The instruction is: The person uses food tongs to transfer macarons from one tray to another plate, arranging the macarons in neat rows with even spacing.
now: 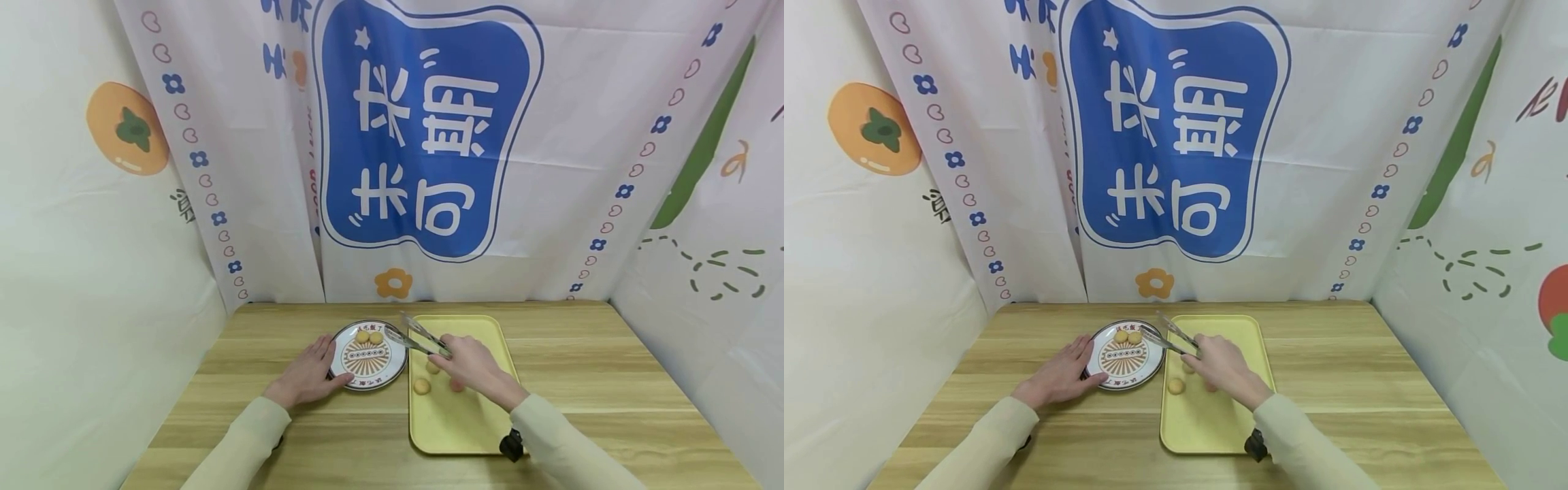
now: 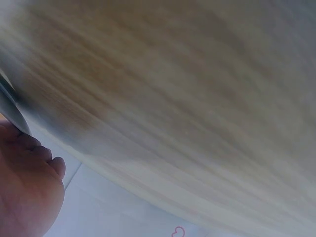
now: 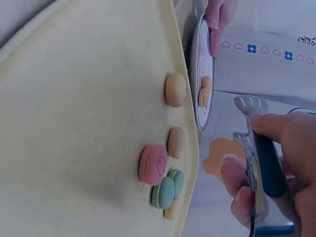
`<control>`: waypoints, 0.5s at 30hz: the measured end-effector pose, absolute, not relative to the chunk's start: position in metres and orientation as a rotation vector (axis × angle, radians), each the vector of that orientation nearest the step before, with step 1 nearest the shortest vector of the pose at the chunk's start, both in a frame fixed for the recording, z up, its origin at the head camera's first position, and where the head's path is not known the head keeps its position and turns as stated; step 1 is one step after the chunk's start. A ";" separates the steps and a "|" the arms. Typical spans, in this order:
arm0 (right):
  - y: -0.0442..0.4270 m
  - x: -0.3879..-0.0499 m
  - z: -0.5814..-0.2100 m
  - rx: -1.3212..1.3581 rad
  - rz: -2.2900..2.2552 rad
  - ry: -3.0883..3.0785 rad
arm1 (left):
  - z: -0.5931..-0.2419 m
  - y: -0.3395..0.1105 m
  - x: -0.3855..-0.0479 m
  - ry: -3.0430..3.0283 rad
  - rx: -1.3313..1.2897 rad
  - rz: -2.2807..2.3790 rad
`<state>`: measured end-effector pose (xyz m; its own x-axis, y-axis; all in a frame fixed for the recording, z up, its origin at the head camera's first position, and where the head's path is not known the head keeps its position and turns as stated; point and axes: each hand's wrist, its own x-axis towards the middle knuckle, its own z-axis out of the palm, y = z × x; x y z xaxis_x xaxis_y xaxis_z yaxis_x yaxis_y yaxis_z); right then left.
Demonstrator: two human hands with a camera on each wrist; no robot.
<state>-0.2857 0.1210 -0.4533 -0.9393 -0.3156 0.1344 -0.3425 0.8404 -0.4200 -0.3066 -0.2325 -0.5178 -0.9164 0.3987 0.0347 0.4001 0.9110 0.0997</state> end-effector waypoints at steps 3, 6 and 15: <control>0.125 -0.283 -0.453 0.536 0.675 -2.953 | -0.517 -0.233 -0.306 -3.059 -0.640 -0.174; 0.129 -0.279 -0.453 0.542 0.656 -2.947 | -0.517 -0.233 -0.305 -3.064 -0.634 -0.177; 0.148 -0.266 -0.454 0.572 0.622 -2.867 | -0.517 -0.233 -0.306 -3.076 -0.626 -0.189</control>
